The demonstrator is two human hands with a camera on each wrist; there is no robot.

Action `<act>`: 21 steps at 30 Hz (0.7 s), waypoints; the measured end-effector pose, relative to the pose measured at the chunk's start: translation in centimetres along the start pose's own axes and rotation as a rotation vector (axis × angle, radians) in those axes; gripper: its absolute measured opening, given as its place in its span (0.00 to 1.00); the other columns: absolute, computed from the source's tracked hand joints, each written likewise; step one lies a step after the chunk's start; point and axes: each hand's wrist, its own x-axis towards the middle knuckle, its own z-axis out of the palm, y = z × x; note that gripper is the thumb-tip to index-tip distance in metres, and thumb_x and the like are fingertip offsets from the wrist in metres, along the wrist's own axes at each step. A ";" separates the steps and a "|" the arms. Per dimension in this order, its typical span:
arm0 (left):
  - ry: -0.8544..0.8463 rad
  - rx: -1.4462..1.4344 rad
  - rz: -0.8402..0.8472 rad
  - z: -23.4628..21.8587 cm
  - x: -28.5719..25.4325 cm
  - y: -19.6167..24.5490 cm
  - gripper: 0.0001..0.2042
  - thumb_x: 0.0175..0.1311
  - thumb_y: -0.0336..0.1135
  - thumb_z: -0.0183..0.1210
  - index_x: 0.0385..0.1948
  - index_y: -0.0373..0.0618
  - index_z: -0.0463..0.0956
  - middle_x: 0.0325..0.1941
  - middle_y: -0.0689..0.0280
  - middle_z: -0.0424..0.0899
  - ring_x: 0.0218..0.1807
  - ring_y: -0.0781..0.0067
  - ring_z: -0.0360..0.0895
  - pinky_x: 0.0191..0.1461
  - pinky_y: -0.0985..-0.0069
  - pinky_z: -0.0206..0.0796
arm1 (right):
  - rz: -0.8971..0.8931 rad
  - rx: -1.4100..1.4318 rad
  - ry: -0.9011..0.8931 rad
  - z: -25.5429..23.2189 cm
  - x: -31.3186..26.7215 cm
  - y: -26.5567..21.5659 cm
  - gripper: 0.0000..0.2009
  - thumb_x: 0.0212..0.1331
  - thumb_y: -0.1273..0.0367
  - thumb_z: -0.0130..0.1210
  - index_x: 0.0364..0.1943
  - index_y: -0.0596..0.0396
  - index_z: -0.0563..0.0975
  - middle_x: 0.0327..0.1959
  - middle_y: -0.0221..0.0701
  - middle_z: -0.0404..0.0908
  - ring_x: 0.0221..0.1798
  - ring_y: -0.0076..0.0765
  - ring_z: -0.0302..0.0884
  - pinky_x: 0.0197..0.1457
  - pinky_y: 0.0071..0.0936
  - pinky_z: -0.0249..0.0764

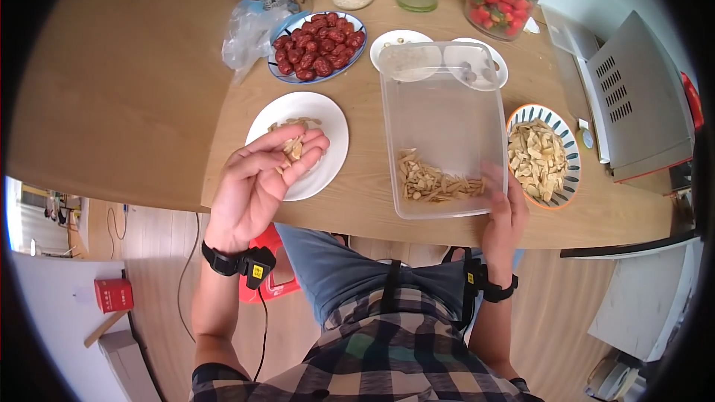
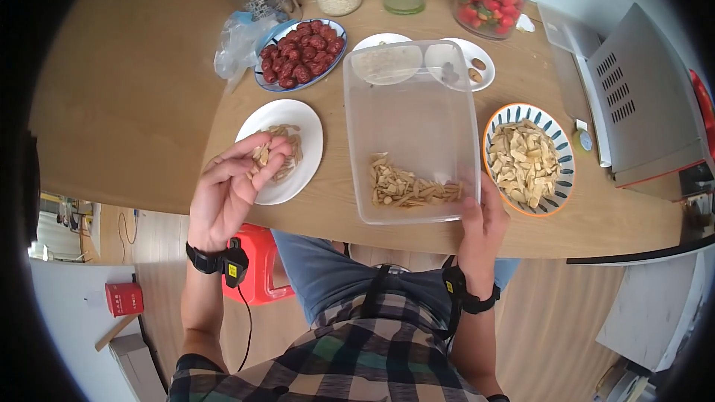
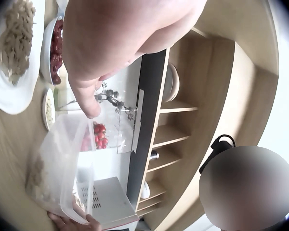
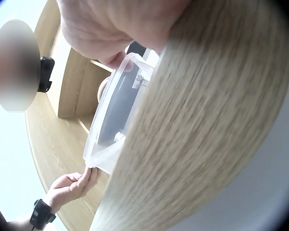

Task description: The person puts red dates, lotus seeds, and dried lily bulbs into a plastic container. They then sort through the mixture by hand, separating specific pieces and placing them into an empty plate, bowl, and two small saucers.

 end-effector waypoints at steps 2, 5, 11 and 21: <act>0.029 0.039 0.041 -0.8 0.2 0.2 0.21 0.63 0.16 0.41 0.57 0.17 0.70 0.62 0.35 0.75 0.68 0.43 0.73 0.79 0.59 0.62 | -0.016 -0.029 -0.004 -0.2 0.1 0.5 0.24 0.72 0.59 0.51 0.61 0.66 0.74 0.55 0.40 0.83 0.53 0.32 0.79 0.58 0.29 0.73; 0.052 0.054 0.063 -1.9 0.7 0.4 0.21 0.62 0.14 0.41 0.56 0.17 0.70 0.61 0.34 0.74 0.68 0.43 0.73 0.79 0.59 0.63 | -0.030 -0.066 -0.005 -0.3 0.1 0.5 0.25 0.73 0.57 0.51 0.61 0.66 0.74 0.57 0.41 0.82 0.57 0.35 0.78 0.62 0.32 0.71; 0.072 -0.019 0.065 -3.1 1.4 0.0 0.20 0.62 0.15 0.42 0.55 0.19 0.72 0.63 0.35 0.74 0.69 0.42 0.73 0.77 0.55 0.64 | -0.035 -0.098 -0.013 -0.4 0.1 0.4 0.25 0.73 0.56 0.50 0.61 0.66 0.75 0.57 0.41 0.82 0.58 0.36 0.78 0.62 0.32 0.71; 0.059 -0.056 0.087 -4.1 2.1 -0.2 0.19 0.67 0.18 0.40 0.58 0.21 0.69 0.64 0.37 0.73 0.70 0.44 0.71 0.79 0.53 0.61 | -0.023 -0.051 -0.004 0.0 0.1 0.0 0.24 0.71 0.60 0.50 0.60 0.67 0.75 0.56 0.43 0.82 0.55 0.37 0.80 0.59 0.32 0.74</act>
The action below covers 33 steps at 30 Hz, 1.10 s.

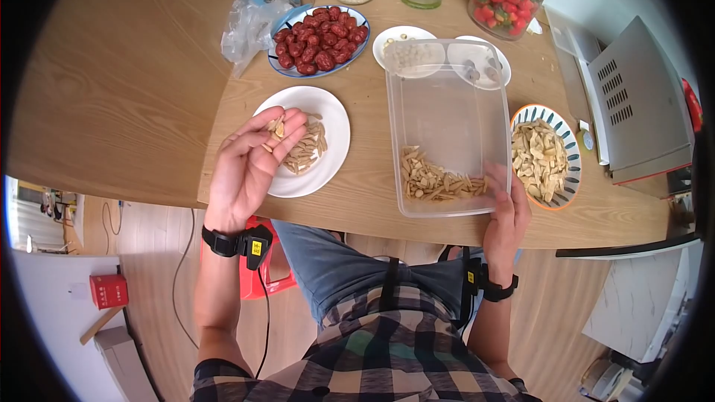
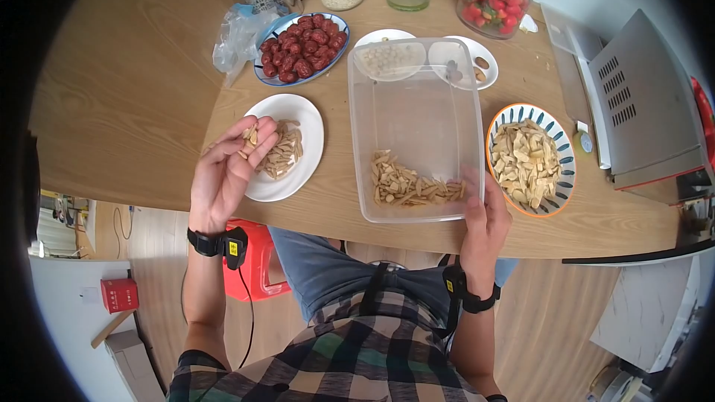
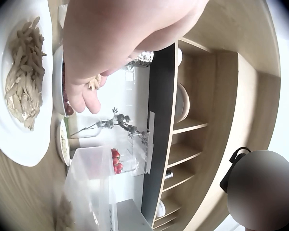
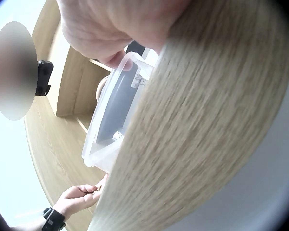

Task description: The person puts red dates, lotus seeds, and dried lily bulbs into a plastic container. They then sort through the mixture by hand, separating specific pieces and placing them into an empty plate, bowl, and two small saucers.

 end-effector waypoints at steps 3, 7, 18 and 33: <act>0.061 0.074 0.040 0.0 0.2 -0.3 0.17 0.66 0.16 0.40 0.54 0.21 0.72 0.61 0.38 0.76 0.68 0.43 0.74 0.77 0.55 0.64 | 0.001 0.015 -0.004 0.0 0.0 0.1 0.24 0.71 0.59 0.50 0.60 0.67 0.74 0.56 0.43 0.82 0.54 0.37 0.81 0.58 0.33 0.75; 0.048 0.050 0.049 -0.2 0.3 -0.4 0.17 0.67 0.16 0.40 0.53 0.20 0.72 0.61 0.37 0.75 0.67 0.43 0.74 0.77 0.55 0.64 | -0.020 0.002 -0.001 -0.1 0.0 0.2 0.25 0.72 0.58 0.50 0.61 0.67 0.74 0.56 0.43 0.82 0.55 0.37 0.81 0.58 0.32 0.75; 0.029 -0.036 0.000 -0.1 0.1 -0.3 0.14 0.70 0.17 0.43 0.52 0.20 0.73 0.61 0.36 0.76 0.67 0.42 0.75 0.76 0.56 0.67 | -0.002 0.035 -0.011 -0.1 0.0 0.4 0.25 0.72 0.59 0.50 0.62 0.67 0.74 0.56 0.42 0.82 0.54 0.34 0.79 0.59 0.30 0.74; -0.001 0.097 0.054 1.2 -0.3 0.6 0.11 0.74 0.19 0.47 0.51 0.23 0.76 0.58 0.40 0.79 0.64 0.51 0.79 0.73 0.68 0.72 | 0.038 0.054 0.012 0.1 -0.1 0.0 0.21 0.70 0.66 0.51 0.61 0.67 0.74 0.51 0.40 0.84 0.46 0.31 0.82 0.49 0.28 0.78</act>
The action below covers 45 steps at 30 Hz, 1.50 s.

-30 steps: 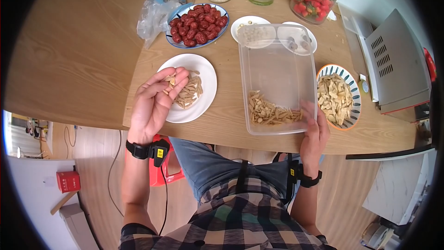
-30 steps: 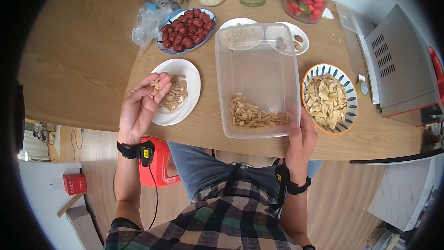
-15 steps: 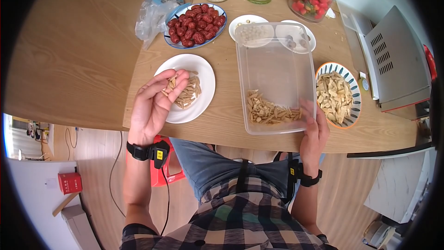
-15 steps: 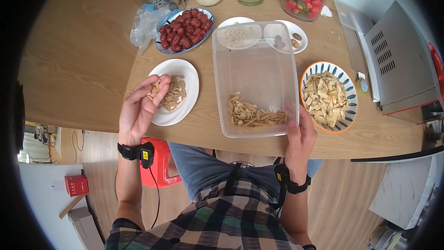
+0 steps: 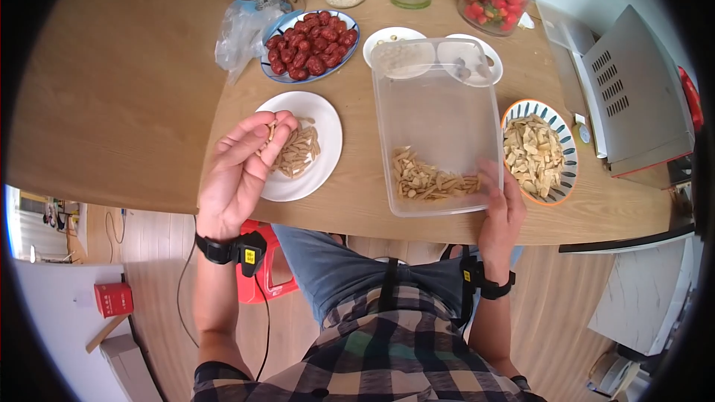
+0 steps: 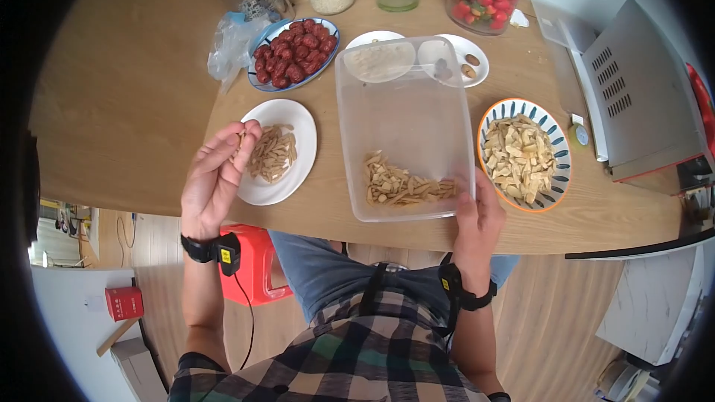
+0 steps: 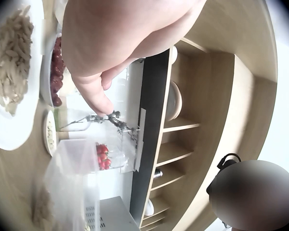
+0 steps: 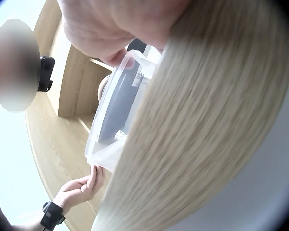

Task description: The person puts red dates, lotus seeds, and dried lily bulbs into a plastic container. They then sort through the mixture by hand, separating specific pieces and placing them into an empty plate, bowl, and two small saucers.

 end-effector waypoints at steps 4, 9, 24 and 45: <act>-0.156 0.004 -0.025 5.2 0.3 2.1 0.11 0.74 0.20 0.49 0.51 0.26 0.77 0.56 0.44 0.81 0.62 0.50 0.79 0.72 0.65 0.72 | -0.009 0.033 0.049 0.3 0.0 0.0 0.19 0.69 0.68 0.51 0.59 0.65 0.75 0.44 0.36 0.86 0.41 0.27 0.82 0.45 0.25 0.77; -0.423 0.187 -0.131 14.3 3.3 1.1 0.11 0.75 0.22 0.50 0.52 0.29 0.77 0.57 0.46 0.81 0.61 0.55 0.80 0.71 0.67 0.73 | -0.054 -0.199 0.048 0.1 -0.2 -0.3 0.16 0.65 0.72 0.54 0.55 0.61 0.77 0.39 0.37 0.85 0.37 0.25 0.83 0.39 0.24 0.78; -0.757 0.565 -0.420 30.2 9.5 -12.3 0.10 0.75 0.23 0.50 0.50 0.27 0.77 0.56 0.47 0.82 0.60 0.57 0.82 0.68 0.66 0.75 | -0.162 0.014 0.013 -0.5 0.0 -0.3 0.21 0.62 0.71 0.60 0.55 0.70 0.71 0.37 0.51 0.81 0.29 0.46 0.83 0.36 0.38 0.80; -0.738 0.781 -0.252 29.2 9.6 -14.4 0.11 0.75 0.21 0.48 0.51 0.26 0.77 0.55 0.48 0.83 0.59 0.56 0.82 0.64 0.64 0.77 | -0.201 0.050 0.004 -0.7 0.0 -0.5 0.20 0.59 0.71 0.61 0.52 0.70 0.72 0.37 0.56 0.81 0.28 0.54 0.82 0.33 0.43 0.79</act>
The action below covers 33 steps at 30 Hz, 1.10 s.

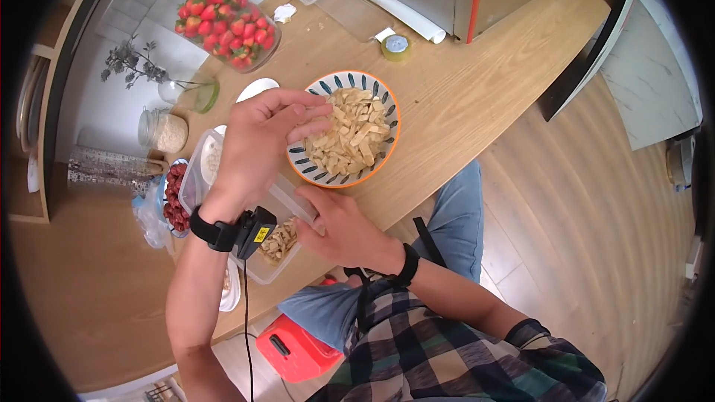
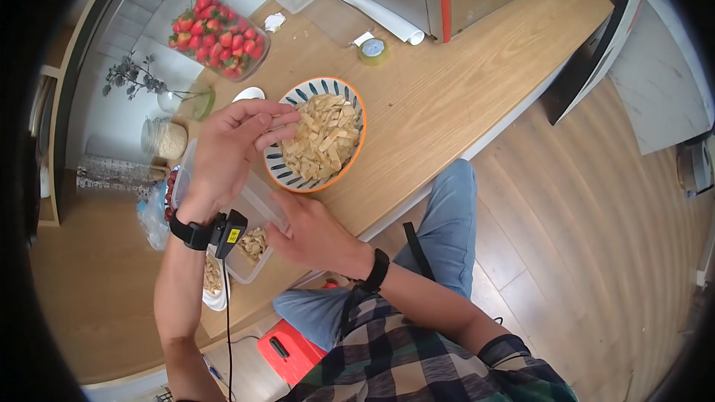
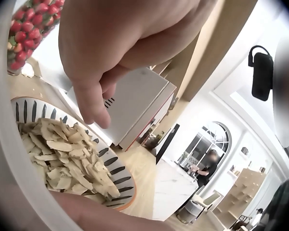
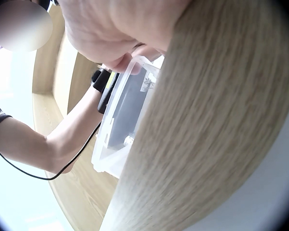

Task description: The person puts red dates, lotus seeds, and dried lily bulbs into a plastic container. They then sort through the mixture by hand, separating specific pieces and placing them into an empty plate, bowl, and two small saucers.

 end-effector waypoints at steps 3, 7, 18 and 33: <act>-0.027 -0.134 -0.014 -1.0 -1.4 1.4 0.11 0.75 0.21 0.48 0.52 0.26 0.76 0.56 0.47 0.82 0.60 0.54 0.81 0.67 0.65 0.75 | -0.069 -0.023 0.035 0.4 0.1 1.1 0.20 0.59 0.71 0.61 0.52 0.70 0.72 0.37 0.56 0.80 0.27 0.54 0.83 0.33 0.43 0.79; -0.017 -0.279 0.004 -3.0 -5.8 3.1 0.11 0.76 0.22 0.48 0.52 0.27 0.76 0.57 0.46 0.82 0.61 0.52 0.81 0.70 0.64 0.73 | 0.074 -0.094 -0.070 -0.1 0.3 -0.2 0.18 0.61 0.72 0.60 0.53 0.65 0.73 0.39 0.46 0.81 0.37 0.46 0.84 0.38 0.34 0.84; 0.440 -0.626 0.170 -11.6 -22.4 -2.8 0.10 0.75 0.21 0.48 0.50 0.28 0.77 0.58 0.43 0.80 0.62 0.49 0.79 0.70 0.63 0.74 | 0.191 -0.046 -0.085 0.2 0.1 0.0 0.17 0.64 0.78 0.53 0.56 0.66 0.73 0.43 0.40 0.85 0.37 0.29 0.83 0.38 0.25 0.80; 0.698 -0.728 0.181 -17.2 -28.9 -12.0 0.15 0.74 0.19 0.40 0.55 0.22 0.73 0.66 0.37 0.72 0.71 0.43 0.70 0.80 0.55 0.59 | 0.152 -0.141 -0.068 0.2 -0.1 0.9 0.23 0.73 0.61 0.47 0.61 0.68 0.74 0.56 0.41 0.82 0.48 0.38 0.85 0.48 0.30 0.81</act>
